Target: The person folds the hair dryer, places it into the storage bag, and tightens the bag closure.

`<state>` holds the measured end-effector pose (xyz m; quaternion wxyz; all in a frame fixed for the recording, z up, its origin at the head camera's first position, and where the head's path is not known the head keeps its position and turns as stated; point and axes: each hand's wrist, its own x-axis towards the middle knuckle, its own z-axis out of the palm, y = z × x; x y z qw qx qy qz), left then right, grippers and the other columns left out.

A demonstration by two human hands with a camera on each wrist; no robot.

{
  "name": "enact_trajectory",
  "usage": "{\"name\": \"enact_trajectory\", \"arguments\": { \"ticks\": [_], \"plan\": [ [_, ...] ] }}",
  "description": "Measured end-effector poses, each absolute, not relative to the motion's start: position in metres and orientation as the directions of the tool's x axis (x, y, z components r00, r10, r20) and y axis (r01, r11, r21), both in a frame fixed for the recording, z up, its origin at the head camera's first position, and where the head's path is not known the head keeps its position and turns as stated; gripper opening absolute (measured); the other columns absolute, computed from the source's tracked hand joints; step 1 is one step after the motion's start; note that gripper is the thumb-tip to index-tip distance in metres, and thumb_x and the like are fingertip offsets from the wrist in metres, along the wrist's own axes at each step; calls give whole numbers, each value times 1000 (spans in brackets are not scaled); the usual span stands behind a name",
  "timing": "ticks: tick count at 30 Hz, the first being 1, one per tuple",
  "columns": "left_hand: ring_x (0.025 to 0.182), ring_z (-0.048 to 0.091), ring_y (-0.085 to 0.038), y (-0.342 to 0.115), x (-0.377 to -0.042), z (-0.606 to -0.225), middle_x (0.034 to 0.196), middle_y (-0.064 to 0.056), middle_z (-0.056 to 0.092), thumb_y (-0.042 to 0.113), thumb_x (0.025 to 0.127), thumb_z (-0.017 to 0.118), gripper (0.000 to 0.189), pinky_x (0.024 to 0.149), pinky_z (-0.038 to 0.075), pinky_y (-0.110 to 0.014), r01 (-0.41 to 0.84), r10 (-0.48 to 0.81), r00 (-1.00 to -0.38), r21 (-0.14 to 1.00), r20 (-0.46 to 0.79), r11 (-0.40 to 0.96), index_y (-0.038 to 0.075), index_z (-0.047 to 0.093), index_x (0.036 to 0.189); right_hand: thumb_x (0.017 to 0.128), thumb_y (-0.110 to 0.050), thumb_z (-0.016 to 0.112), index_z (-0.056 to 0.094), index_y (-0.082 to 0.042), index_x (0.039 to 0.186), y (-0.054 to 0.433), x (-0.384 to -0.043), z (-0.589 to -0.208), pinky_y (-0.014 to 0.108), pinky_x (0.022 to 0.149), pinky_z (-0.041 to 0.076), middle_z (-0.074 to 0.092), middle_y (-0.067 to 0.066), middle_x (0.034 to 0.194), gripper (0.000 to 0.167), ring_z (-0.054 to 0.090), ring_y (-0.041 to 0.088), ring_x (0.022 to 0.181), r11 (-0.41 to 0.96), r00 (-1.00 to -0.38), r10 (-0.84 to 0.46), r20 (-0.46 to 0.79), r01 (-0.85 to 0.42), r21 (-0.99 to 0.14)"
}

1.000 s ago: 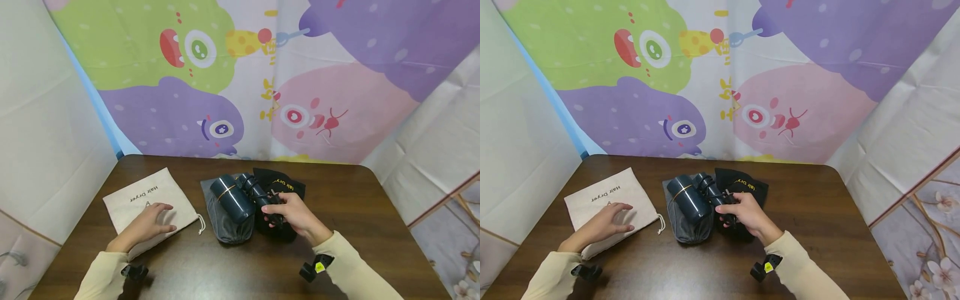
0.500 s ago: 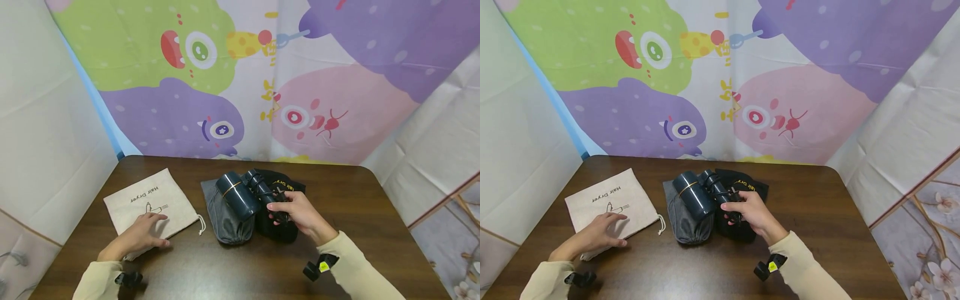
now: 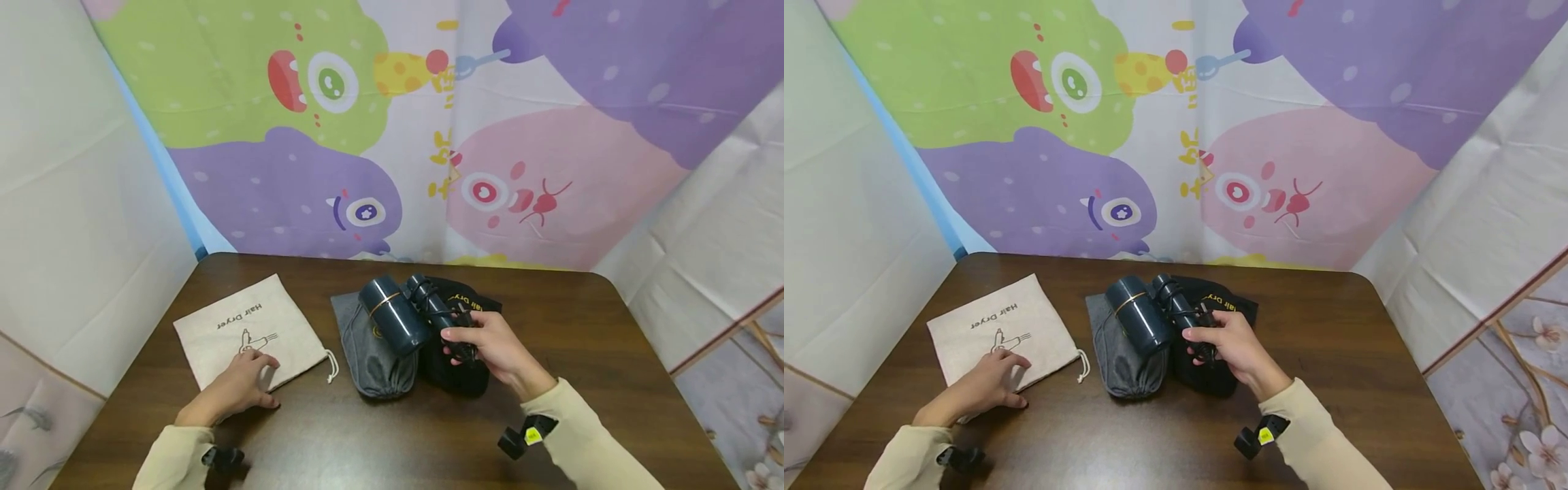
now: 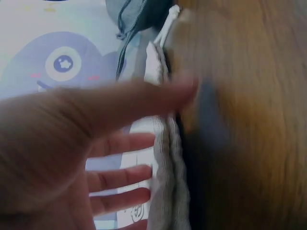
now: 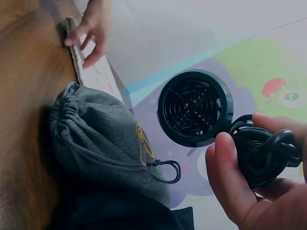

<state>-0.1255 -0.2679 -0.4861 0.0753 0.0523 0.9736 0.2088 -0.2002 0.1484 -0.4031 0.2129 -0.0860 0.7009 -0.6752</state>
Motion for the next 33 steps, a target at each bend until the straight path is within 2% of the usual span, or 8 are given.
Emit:
{"name": "enact_trajectory", "arguments": {
  "ticks": [5, 9, 13, 16, 20, 25, 33],
  "plan": [
    [97, 55, -31, -267, -129, -488, 104, -15, 61, 17, 67, 82, 34, 83, 45, -47, 28, 76, -991, 397, -107, 917, 7, 67, 96, 86, -4, 66, 50, 16, 118, 151, -199, -401, 35, 64, 60, 66, 4, 85, 41, 69, 16, 69, 53, -898, -398, -189, 183, -982],
    [90, 58, -27, -270, -128, -486, 100, -12, 63, 15, 72, 74, 18, 79, 46, -45, 74, 111, -991, 390, -71, 918, 9, 68, 88, 86, -4, 65, 49, 16, 120, 153, -198, -399, 34, 64, 60, 66, 4, 84, 42, 69, 16, 70, 36, -896, -394, -206, 209, -977],
    [81, 60, -18, -273, -129, -481, 89, -4, 67, 15, 82, 69, 7, 73, 48, -39, 42, 87, -993, 439, -83, 898, 9, 71, 87, 87, -4, 65, 49, 16, 121, 155, -198, -398, 33, 64, 60, 67, 4, 84, 43, 69, 16, 70, 31, -895, -396, -207, 213, -977],
    [74, 59, -13, -275, -131, -477, 82, -2, 69, 13, 86, 68, 8, 67, 47, -34, 29, 67, -996, 477, -63, 878, 7, 72, 88, 87, -4, 65, 49, 16, 121, 156, -199, -398, 33, 64, 60, 67, 4, 84, 43, 69, 16, 70, 31, -894, -398, -206, 211, -977],
    [71, 58, -12, -276, -136, -467, 82, -5, 72, 11, 87, 69, 8, 63, 46, -30, 77, 58, -997, 498, 54, 864, 5, 74, 89, 87, -4, 65, 50, 15, 120, 153, -198, -399, 33, 63, 60, 67, 3, 83, 41, 69, 16, 69, 32, -892, -404, -205, 210, -977],
    [75, 65, -16, -272, -139, -449, 85, -9, 75, 12, 87, 69, 10, 66, 48, -30, 79, -20, -985, 548, 171, 833, 5, 75, 91, 87, -5, 65, 52, 15, 118, 142, -195, -402, 33, 64, 60, 67, 4, 84, 39, 70, 15, 70, 42, -872, -439, -218, 223, -974],
    [79, 67, -25, -255, -144, -433, 91, -15, 74, 15, 88, 69, 15, 69, 49, -34, 77, -87, -964, 579, 251, 812, 2, 75, 92, 86, -6, 65, 55, 13, 113, 109, -184, -404, 31, 62, 59, 68, 6, 82, 34, 69, 16, 69, 14, -808, -536, -244, 281, -960]
  ]
}}
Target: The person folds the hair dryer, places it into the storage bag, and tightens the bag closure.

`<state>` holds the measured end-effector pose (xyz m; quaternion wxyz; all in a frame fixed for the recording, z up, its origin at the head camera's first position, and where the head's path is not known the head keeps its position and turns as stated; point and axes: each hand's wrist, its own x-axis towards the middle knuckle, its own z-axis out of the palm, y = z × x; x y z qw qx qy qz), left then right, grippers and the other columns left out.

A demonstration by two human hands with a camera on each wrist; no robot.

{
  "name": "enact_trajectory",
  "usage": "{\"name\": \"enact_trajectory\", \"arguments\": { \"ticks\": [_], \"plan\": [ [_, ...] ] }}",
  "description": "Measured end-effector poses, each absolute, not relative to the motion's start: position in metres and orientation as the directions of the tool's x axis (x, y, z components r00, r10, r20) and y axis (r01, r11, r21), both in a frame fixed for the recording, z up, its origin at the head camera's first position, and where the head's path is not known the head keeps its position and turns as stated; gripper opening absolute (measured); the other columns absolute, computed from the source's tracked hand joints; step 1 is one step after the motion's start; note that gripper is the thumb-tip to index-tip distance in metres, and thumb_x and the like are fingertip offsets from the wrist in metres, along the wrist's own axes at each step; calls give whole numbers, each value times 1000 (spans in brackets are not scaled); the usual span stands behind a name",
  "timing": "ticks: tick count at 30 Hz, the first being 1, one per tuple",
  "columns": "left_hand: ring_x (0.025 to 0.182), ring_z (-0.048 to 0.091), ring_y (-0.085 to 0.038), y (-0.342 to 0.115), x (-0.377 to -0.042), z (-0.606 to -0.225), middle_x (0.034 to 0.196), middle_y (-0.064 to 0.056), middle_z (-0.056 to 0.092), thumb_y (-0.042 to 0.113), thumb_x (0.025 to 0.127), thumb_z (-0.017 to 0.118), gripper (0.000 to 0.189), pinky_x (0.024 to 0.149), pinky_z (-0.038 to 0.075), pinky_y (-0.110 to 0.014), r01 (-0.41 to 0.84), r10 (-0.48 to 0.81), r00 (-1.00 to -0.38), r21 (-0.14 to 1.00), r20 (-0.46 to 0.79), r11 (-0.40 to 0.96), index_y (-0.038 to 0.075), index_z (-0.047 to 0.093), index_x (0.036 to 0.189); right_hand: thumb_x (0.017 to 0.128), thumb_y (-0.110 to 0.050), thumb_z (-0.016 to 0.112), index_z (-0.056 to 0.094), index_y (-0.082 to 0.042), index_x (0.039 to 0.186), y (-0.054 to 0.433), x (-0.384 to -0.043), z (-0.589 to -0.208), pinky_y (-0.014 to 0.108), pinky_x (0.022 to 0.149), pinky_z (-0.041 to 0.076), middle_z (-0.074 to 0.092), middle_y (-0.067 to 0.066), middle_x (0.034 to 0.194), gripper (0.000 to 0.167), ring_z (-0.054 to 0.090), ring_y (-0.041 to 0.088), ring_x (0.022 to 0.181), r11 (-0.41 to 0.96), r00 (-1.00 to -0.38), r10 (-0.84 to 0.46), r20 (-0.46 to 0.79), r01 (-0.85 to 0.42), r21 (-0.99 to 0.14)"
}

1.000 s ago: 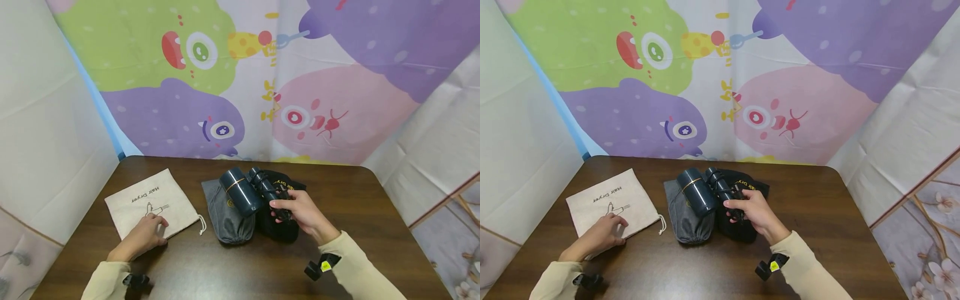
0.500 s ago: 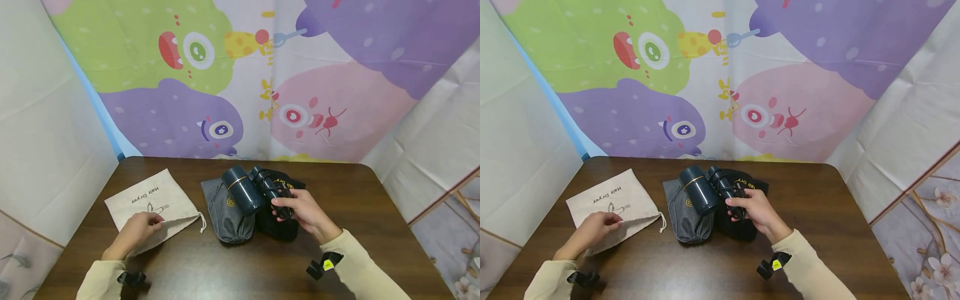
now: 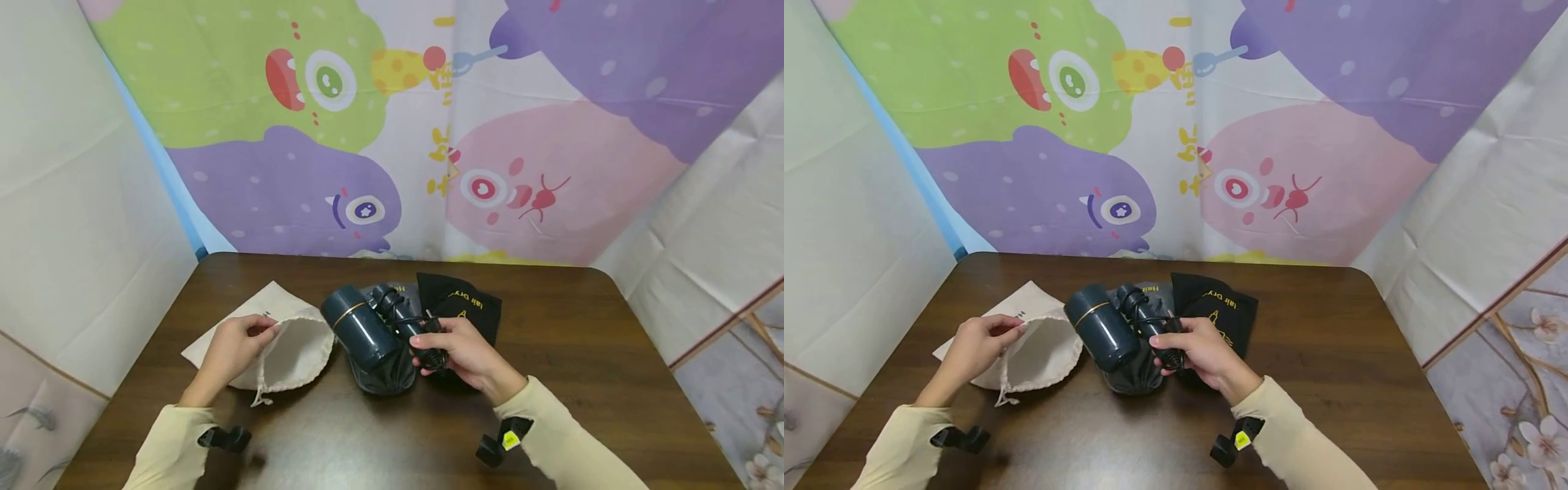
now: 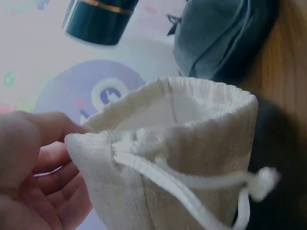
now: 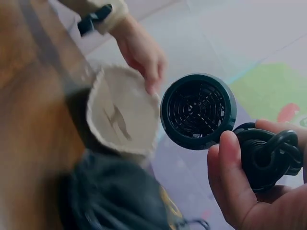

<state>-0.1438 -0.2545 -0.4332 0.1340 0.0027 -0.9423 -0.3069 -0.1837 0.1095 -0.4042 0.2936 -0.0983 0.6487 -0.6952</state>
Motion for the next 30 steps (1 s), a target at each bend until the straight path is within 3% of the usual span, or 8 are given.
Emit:
{"name": "enact_trajectory", "arguments": {
  "ticks": [3, 9, 13, 22, 30],
  "plan": [
    [80, 68, -27, -248, -145, -431, 90, -16, 74, 16, 88, 69, 17, 69, 50, -35, 66, -127, -952, 593, 278, 802, 0, 75, 93, 86, -5, 65, 57, 12, 110, 96, -177, -409, 30, 60, 58, 68, 6, 80, 31, 68, 15, 68, 4, -786, -561, -261, 313, -950],
    [72, 64, -20, -237, -144, -427, 82, -13, 74, 14, 88, 69, 16, 62, 47, -24, 50, -192, -932, 634, 307, 772, 1, 75, 95, 84, -5, 67, 58, 14, 107, 73, -163, -420, 31, 59, 59, 66, 9, 77, 31, 68, 16, 64, 18, -769, -563, -304, 356, -934],
    [71, 64, -20, -227, -144, -426, 80, -12, 74, 12, 86, 71, 14, 62, 47, -23, 76, -210, -910, 643, 357, 762, 2, 76, 94, 84, -5, 68, 58, 15, 107, 62, -156, -426, 33, 59, 59, 65, 10, 78, 32, 67, 16, 63, 14, -771, -556, -310, 364, -931],
    [67, 62, -20, -211, -143, -428, 74, -9, 70, 8, 82, 71, 8, 60, 46, -29, 143, -177, -869, 577, 462, 804, 3, 75, 87, 83, -5, 70, 55, 16, 115, 49, -147, -437, 33, 59, 59, 64, 9, 78, 41, 66, 15, 61, 2, -788, -529, -315, 370, -929],
    [62, 60, -15, -200, -141, -429, 69, -5, 67, 4, 79, 73, 4, 57, 47, -28, 252, -93, -819, 500, 566, 829, 3, 74, 83, 81, -5, 72, 58, 14, 111, 42, -142, -441, 33, 55, 58, 63, 7, 73, 38, 63, 13, 56, 56, -817, -495, -296, 309, -949]
  ]
}}
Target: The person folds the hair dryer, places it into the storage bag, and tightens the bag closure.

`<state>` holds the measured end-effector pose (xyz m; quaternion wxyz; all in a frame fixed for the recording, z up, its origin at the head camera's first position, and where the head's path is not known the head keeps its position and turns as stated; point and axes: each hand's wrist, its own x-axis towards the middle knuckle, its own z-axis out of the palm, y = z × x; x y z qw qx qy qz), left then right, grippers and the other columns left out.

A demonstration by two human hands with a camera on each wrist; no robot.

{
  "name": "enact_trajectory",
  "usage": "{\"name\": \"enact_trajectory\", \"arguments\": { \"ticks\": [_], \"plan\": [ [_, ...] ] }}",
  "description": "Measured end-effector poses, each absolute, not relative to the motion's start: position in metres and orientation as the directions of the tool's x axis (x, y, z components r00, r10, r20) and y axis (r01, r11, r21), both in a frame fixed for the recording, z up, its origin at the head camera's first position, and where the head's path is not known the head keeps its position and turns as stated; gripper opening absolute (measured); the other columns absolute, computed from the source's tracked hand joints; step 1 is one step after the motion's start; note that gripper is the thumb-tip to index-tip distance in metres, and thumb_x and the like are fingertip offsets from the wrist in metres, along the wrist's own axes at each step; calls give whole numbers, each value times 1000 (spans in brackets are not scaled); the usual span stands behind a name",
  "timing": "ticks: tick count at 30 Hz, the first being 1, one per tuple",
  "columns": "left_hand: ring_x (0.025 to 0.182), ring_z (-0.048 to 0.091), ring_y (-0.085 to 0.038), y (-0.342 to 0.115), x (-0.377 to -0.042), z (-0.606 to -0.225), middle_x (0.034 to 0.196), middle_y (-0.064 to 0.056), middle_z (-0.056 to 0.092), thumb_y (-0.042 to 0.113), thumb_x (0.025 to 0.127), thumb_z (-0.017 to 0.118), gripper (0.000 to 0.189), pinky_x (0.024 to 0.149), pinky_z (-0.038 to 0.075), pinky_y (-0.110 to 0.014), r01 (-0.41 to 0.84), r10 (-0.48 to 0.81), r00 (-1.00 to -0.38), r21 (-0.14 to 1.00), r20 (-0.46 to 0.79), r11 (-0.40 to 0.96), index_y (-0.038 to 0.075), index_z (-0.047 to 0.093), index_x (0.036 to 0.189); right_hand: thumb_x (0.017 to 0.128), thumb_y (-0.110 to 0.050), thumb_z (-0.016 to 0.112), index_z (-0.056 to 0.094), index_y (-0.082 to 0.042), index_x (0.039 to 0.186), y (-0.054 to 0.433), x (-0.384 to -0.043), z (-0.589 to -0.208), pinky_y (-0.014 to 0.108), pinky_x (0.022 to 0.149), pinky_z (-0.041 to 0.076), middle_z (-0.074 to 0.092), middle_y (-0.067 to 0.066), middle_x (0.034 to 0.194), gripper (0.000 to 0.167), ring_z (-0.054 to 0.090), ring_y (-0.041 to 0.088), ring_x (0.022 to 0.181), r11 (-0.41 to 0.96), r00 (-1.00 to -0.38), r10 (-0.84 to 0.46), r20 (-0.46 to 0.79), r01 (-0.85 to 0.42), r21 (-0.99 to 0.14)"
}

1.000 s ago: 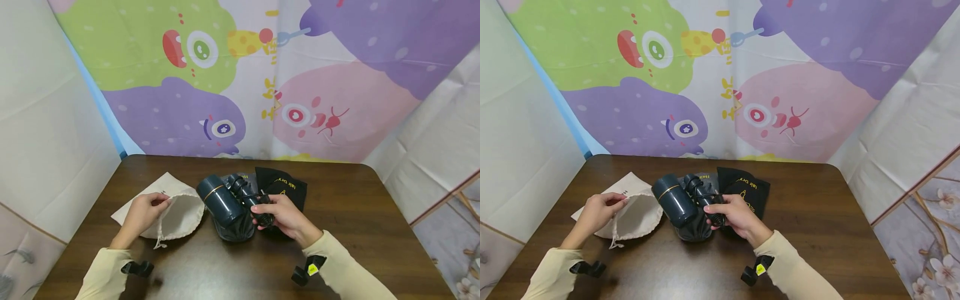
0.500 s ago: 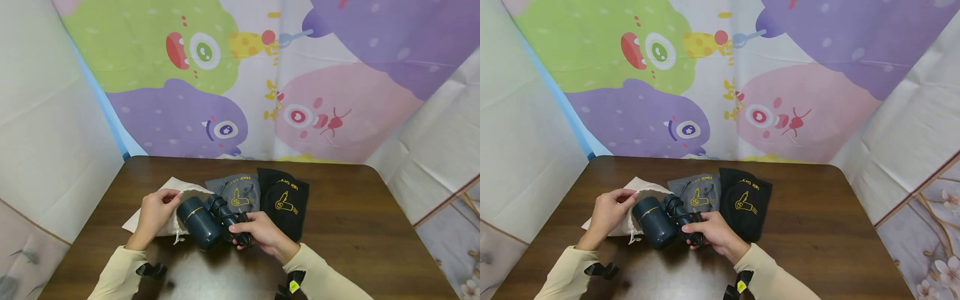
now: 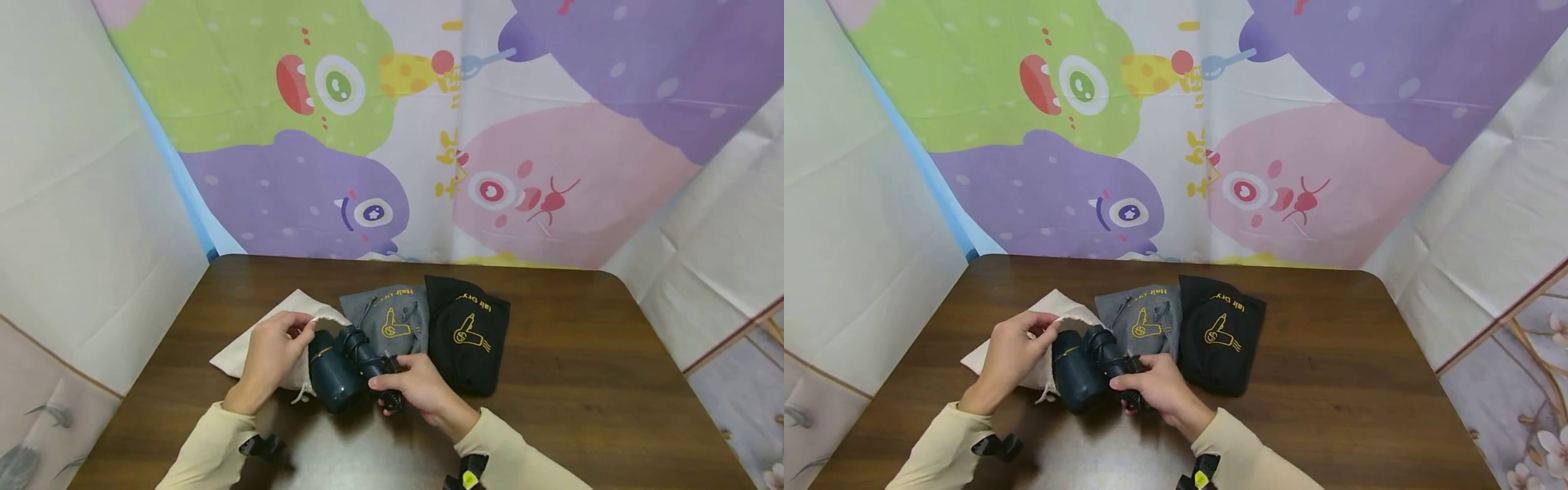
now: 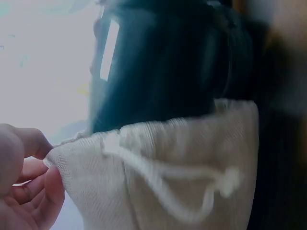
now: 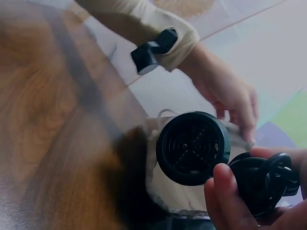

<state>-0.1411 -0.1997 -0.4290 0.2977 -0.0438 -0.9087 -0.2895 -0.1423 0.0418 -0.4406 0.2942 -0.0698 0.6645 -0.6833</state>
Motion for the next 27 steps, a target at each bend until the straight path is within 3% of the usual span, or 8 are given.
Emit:
{"name": "enact_trajectory", "arguments": {
  "ticks": [9, 17, 24, 27],
  "plan": [
    [61, 59, -11, -179, -135, -430, 70, -1, 65, 4, 79, 75, 7, 58, 50, -25, 358, 4, -811, 491, 585, 794, 7, 74, 84, 77, -9, 77, 66, 8, 99, 22, -133, -447, 31, 49, 56, 59, 4, 71, 30, 59, 12, 47, 138, -870, -426, -248, 209, -968],
    [59, 58, -7, -177, -128, -434, 69, 1, 65, 2, 78, 75, 8, 57, 50, -23, 378, 6, -789, 477, 614, 793, 8, 74, 83, 82, -9, 72, 61, 10, 112, 8, -136, -452, 28, 56, 56, 62, 8, 80, 38, 63, 14, 58, -76, -834, -429, -347, 416, -906],
    [59, 62, -11, -175, -126, -434, 70, -2, 68, 0, 78, 73, 9, 57, 52, -26, 329, -57, -797, 512, 601, 793, 8, 72, 82, 79, -6, 74, 64, 9, 100, -3, -127, -453, 25, 47, 52, 61, 6, 66, 27, 59, 12, 50, -9, -835, -453, -312, 355, -935],
    [59, 62, -9, -170, -123, -431, 70, -1, 68, 0, 81, 72, 7, 57, 52, -25, 348, -44, -818, 554, 574, 756, 7, 73, 83, 80, -7, 74, 65, 8, 100, -12, -124, -456, 25, 48, 52, 62, 5, 67, 27, 60, 12, 51, -44, -851, -427, -306, 358, -933]
  ]
}}
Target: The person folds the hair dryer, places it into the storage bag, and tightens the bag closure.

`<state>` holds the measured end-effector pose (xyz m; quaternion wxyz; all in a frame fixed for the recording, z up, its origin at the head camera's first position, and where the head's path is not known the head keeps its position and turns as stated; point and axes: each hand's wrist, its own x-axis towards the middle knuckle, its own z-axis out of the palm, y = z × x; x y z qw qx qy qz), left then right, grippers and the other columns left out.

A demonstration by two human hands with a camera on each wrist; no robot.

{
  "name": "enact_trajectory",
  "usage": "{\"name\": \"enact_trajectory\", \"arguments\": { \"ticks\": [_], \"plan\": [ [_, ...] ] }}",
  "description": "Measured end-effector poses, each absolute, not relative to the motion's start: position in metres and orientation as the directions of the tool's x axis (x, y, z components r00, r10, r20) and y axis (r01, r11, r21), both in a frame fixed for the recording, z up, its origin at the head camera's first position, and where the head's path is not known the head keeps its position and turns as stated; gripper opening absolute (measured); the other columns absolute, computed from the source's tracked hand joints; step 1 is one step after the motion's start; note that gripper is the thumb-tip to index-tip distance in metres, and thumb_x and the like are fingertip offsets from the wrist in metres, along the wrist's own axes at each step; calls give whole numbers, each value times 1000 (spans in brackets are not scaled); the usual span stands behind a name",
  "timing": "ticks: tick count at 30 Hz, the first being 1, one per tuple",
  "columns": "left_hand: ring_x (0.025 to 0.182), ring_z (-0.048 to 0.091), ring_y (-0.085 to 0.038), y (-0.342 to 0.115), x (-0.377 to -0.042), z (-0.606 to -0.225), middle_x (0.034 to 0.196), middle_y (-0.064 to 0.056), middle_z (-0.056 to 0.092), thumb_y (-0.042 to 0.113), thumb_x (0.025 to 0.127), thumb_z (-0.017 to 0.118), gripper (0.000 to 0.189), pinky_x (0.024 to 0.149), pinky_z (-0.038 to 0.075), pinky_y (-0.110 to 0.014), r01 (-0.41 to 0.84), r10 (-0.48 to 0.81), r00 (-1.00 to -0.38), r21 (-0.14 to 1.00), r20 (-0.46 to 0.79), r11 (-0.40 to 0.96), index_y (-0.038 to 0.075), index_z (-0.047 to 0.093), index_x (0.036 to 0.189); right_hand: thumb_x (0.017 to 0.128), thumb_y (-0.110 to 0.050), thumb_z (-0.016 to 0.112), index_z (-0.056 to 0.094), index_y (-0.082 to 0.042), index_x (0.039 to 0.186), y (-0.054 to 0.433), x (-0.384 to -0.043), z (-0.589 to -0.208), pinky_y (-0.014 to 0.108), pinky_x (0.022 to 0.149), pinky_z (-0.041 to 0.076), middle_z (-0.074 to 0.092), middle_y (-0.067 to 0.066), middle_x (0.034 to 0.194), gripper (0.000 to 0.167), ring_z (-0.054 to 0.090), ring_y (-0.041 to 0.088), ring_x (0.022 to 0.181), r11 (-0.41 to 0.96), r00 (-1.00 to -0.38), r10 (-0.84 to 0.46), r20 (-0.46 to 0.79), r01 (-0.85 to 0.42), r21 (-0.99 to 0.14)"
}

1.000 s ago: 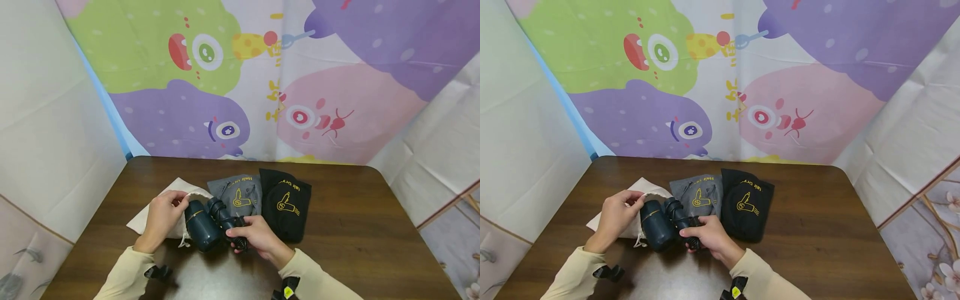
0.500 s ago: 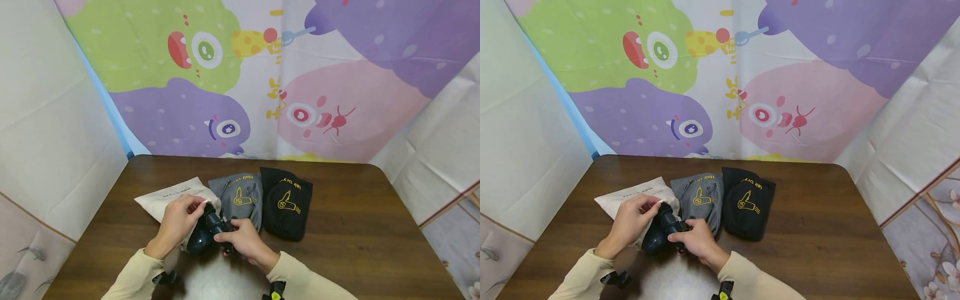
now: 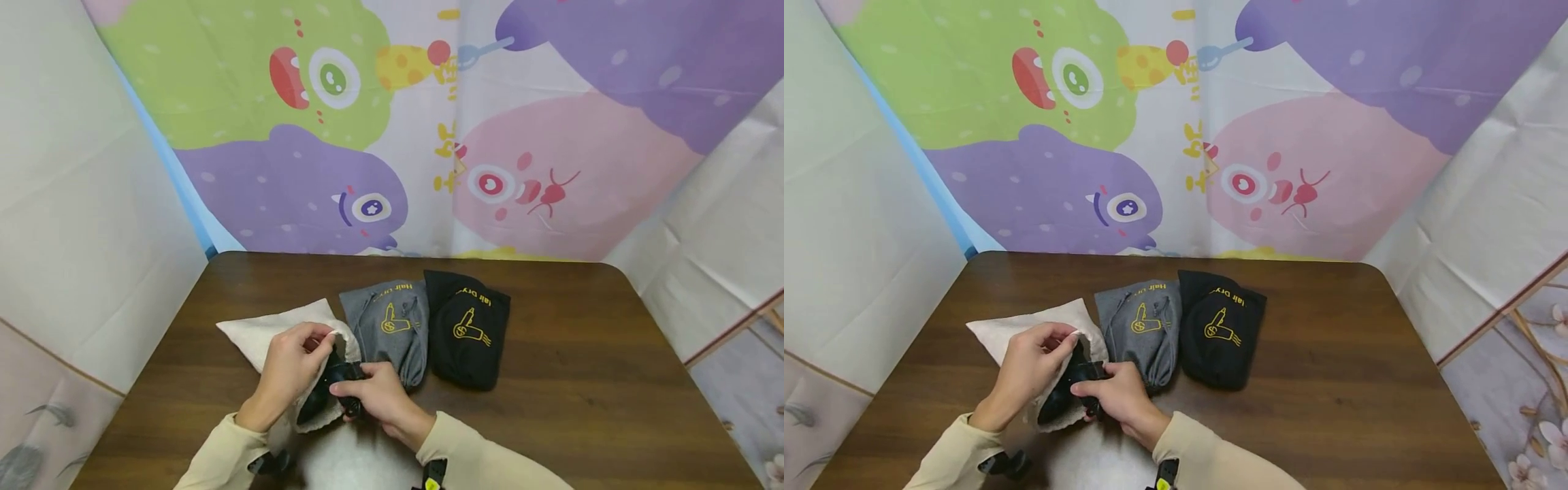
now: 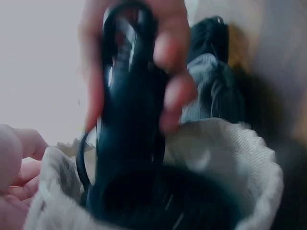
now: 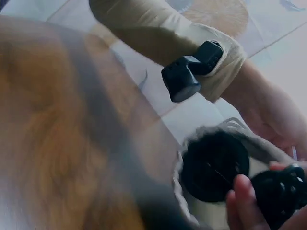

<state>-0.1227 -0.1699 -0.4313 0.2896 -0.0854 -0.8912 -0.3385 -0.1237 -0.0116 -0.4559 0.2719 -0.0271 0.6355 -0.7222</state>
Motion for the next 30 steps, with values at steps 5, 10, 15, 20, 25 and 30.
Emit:
{"name": "enact_trajectory", "arguments": {
  "ticks": [5, 10, 15, 20, 25, 30],
  "plan": [
    [59, 60, -1, -161, -114, -430, 70, 1, 68, 3, 83, 71, 4, 58, 53, -22, 360, -26, -851, 619, 525, 698, 6, 73, 85, 81, -7, 70, 62, 10, 110, -22, -129, -457, 29, 54, 57, 64, 8, 81, 34, 63, 13, 56, -159, -896, -319, -309, 372, -914],
    [61, 57, 3, -157, -110, -428, 70, 2, 67, 1, 82, 72, 7, 57, 52, -19, 388, -30, -844, 648, 536, 655, 7, 72, 86, 79, -9, 70, 66, 9, 107, -31, -133, -456, 26, 65, 55, 68, 7, 89, 33, 63, 11, 71, -111, -935, -239, -263, 295, -949],
    [63, 56, 0, -157, -113, -427, 72, -1, 65, -1, 83, 71, 9, 57, 48, -15, 413, -62, -794, 612, 604, 674, 5, 71, 88, 77, -1, 64, 70, 7, 98, -39, -127, -455, 22, 65, 49, 68, 5, 85, 23, 58, 9, 75, 14, -949, -263, -171, 174, -985],
    [63, 53, 1, -156, -110, -425, 72, 0, 64, 0, 83, 72, 7, 57, 45, -12, 445, -41, -778, 595, 627, 669, 5, 70, 88, 77, 5, 60, 70, 6, 103, -45, -120, -457, 22, 68, 50, 70, 8, 91, 28, 58, 9, 82, 61, -947, -296, -123, 110, -992],
    [64, 54, 2, -156, -100, -426, 72, 2, 63, -1, 83, 72, 10, 56, 46, -13, 469, 8, -789, 594, 614, 654, 7, 71, 88, 81, -1, 64, 65, 5, 109, -52, -130, -464, 21, 68, 50, 68, 6, 99, 29, 57, 6, 79, -92, -959, -231, -162, 187, -978],
    [65, 54, 2, -167, -97, -423, 74, 0, 64, -2, 84, 71, 8, 56, 46, -11, 418, -57, -787, 599, 614, 683, 5, 71, 89, 85, -6, 65, 56, 2, 122, -48, -134, -470, 23, 62, 50, 63, 3, 100, 39, 58, 7, 71, -167, -904, -346, -251, 322, -932]
  ]
}}
